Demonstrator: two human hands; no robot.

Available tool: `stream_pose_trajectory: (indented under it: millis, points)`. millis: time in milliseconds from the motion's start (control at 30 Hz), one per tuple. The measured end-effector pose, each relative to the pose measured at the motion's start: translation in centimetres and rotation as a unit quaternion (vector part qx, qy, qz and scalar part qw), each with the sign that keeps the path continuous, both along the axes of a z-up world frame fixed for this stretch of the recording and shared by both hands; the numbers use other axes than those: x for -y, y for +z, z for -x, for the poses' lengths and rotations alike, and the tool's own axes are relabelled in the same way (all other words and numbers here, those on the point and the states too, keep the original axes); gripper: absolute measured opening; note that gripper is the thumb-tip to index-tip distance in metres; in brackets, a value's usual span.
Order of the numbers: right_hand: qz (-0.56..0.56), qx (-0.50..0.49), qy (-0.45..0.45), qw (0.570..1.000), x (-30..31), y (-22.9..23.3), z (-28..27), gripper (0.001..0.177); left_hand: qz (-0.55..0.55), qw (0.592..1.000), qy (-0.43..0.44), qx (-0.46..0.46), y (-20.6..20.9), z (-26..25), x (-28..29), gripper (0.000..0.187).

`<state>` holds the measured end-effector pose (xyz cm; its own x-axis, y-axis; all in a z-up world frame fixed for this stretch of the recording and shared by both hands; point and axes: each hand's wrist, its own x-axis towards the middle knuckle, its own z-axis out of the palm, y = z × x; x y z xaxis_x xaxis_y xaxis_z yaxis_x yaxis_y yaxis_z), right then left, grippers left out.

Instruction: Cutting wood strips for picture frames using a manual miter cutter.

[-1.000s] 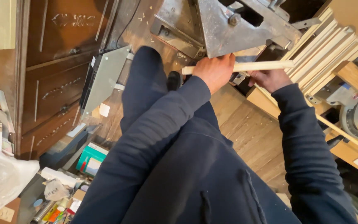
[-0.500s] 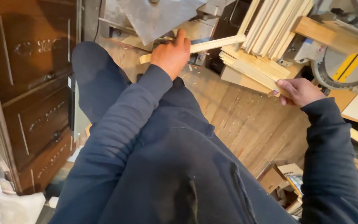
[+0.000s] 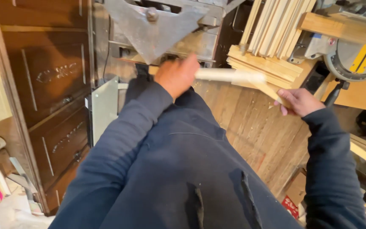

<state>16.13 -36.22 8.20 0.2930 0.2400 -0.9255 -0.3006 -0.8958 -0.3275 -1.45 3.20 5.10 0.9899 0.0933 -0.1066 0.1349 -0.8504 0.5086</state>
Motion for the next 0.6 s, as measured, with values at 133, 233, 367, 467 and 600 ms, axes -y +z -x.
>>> stream_pose_trajectory:
  millis: [133,233,367,467,600]
  points:
    - [0.019,0.032,0.017,0.999,-4.0,0.5,3.8,0.046,0.062,0.981,-0.159,0.098,5.7,1.7,-0.1,0.007]
    - [-0.121,0.200,0.172,0.957,-8.1,0.6,7.5,0.035,0.066,0.969,-0.193,0.136,7.3,3.1,-1.5,0.012]
    - [-0.145,0.197,0.155,0.957,-16.8,2.5,13.0,0.021,-0.001,0.984,-0.176,0.032,6.7,6.3,-4.6,0.011]
    - [-0.140,0.284,0.179,0.931,-22.3,2.3,16.6,0.028,-0.008,0.991,-0.132,-0.023,6.8,9.4,-8.0,0.008]
    - [-0.081,0.316,0.313,0.892,-27.5,4.0,19.0,0.036,-0.017,1.000,-0.021,-0.003,4.9,15.3,-13.2,0.003]
